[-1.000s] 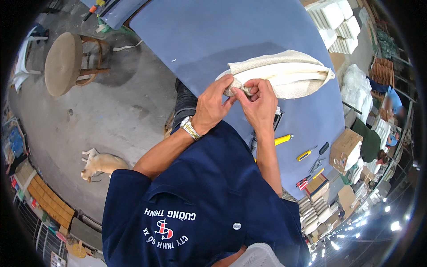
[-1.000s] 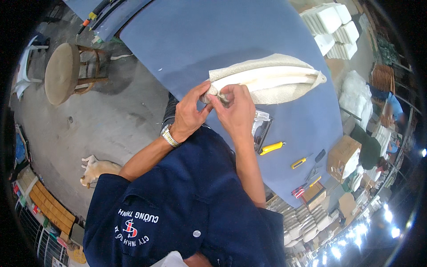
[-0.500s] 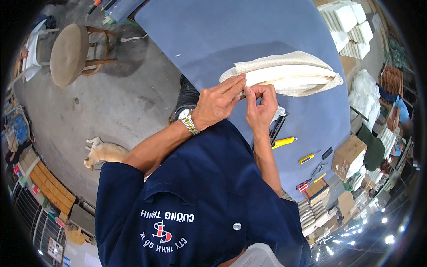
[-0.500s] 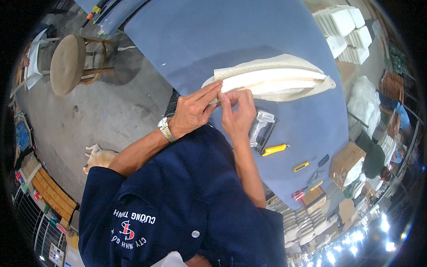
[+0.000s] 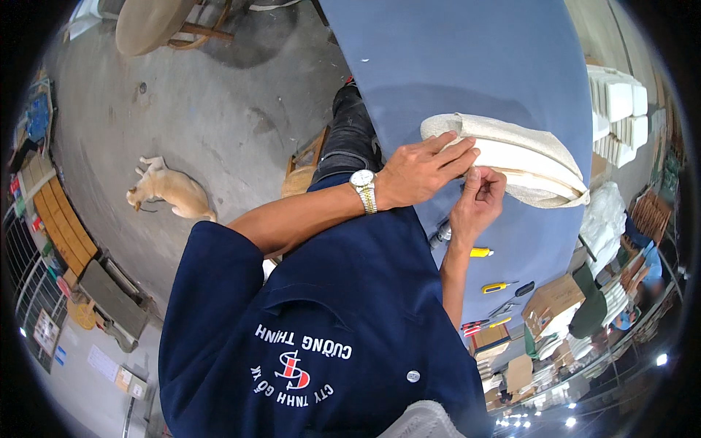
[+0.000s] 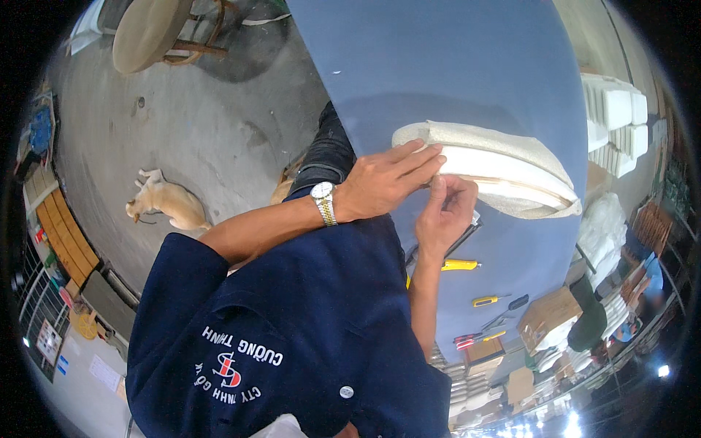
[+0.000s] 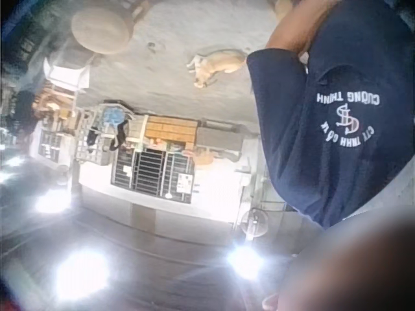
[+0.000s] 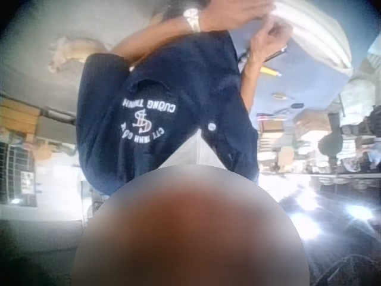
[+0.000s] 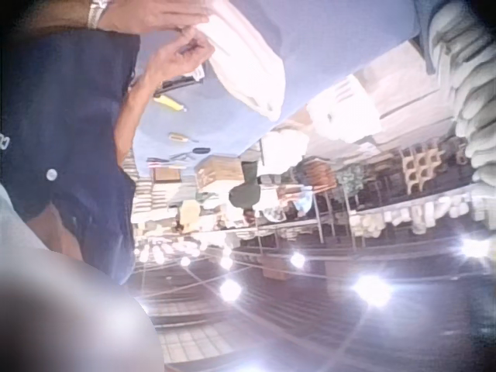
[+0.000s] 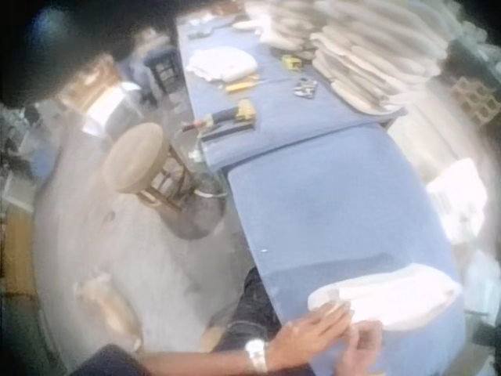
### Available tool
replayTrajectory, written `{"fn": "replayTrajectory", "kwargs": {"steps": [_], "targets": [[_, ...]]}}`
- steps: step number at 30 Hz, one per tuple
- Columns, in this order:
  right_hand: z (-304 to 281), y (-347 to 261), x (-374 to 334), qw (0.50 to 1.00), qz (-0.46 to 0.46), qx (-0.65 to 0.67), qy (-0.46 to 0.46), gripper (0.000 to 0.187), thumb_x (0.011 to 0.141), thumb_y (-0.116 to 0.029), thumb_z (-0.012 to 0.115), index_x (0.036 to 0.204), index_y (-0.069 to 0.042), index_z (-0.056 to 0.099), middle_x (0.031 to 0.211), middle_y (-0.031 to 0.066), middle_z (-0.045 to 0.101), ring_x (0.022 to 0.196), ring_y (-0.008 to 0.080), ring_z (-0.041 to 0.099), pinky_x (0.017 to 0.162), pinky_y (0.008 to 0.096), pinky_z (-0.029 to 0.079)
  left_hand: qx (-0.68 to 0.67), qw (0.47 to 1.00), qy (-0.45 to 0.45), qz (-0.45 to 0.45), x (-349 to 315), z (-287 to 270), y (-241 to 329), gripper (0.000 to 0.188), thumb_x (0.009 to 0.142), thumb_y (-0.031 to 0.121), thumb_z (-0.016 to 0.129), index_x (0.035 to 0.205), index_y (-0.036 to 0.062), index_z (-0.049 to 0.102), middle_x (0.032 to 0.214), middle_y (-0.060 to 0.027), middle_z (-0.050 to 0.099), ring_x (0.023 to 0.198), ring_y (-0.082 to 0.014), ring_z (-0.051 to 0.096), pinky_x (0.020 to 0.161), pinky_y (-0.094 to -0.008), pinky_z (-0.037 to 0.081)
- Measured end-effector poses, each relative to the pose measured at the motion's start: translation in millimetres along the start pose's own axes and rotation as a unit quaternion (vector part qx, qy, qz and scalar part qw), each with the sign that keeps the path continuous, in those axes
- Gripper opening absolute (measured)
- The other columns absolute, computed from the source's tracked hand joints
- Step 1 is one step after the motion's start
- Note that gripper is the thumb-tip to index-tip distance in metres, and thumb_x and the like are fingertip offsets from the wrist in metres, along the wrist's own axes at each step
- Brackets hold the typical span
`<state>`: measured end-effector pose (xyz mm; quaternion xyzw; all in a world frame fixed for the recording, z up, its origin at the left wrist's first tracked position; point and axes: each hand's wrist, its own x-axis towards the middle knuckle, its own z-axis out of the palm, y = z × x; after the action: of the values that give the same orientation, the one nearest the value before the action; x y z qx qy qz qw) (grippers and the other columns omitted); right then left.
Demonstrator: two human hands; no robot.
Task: The person covers a foam cushion with fabric, folds and smooths the edges, and uses a staple gun to secure the fabric. They trim excess fabric with a utility knife and repeat the process on multiple cushions.
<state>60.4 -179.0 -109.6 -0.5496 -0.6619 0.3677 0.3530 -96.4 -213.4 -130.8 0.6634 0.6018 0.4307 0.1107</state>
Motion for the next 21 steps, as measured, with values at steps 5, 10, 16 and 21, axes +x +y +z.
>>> {"fn": "replayTrajectory", "kwargs": {"steps": [5, 10, 16, 21], "targets": [[0, -11, 0, 1.000, 0.016, 0.024, 0.013, 0.012, 0.103, -0.010, 0.067, 0.101, 0.001, 0.061, 0.095, 0.0038, 0.056, 0.087, 0.0123, 0.056, 0.079, 0.0264, 0.048, -0.033, 0.999, 0.026, 0.013, 4, -2, 0, 0.048, 0.088, 0.024, 0.075, 0.130, 0.0049, 0.065, 0.136, -0.0126, 0.068, 0.121, -0.0302, 0.069, 0.092, -0.0373, 0.061], [3, 0, 18, 0.999, -0.041, -0.011, 0.011, 0.013, 0.098, -0.009, 0.071, 0.094, -0.001, 0.062, 0.089, 0.0045, 0.057, 0.081, 0.0151, 0.055, 0.075, 0.0294, 0.047, -0.059, 0.998, 0.034, 0.000, 12, -10, -8, 0.048, 0.080, 0.017, 0.082, 0.123, 0.0014, 0.069, 0.127, -0.0156, 0.071, 0.117, -0.0304, 0.071, 0.096, -0.0376, 0.060], [4, -8, 39, 0.996, -0.076, -0.042, -0.002, 0.012, 0.094, -0.008, 0.074, 0.091, -0.003, 0.064, 0.084, 0.0069, 0.058, 0.074, 0.0188, 0.056, 0.071, 0.0322, 0.047, -0.115, 0.993, 0.003, -0.015, 27, 1, -14, 0.046, 0.081, 0.005, 0.081, 0.125, -0.0004, 0.070, 0.127, -0.0165, 0.072, 0.111, -0.0312, 0.073, 0.090, -0.0376, 0.063], [4, 7, 46, 0.996, -0.086, 0.008, 0.019, 0.012, 0.092, -0.006, 0.076, 0.090, -0.004, 0.064, 0.083, 0.0064, 0.060, 0.073, 0.0179, 0.056, 0.068, 0.0311, 0.046, -0.101, 0.994, -0.035, -0.008, 42, 6, -15, 0.046, 0.083, 0.007, 0.080, 0.127, 0.0015, 0.069, 0.127, -0.0136, 0.073, 0.107, -0.0296, 0.075, 0.081, -0.0353, 0.064]]}}
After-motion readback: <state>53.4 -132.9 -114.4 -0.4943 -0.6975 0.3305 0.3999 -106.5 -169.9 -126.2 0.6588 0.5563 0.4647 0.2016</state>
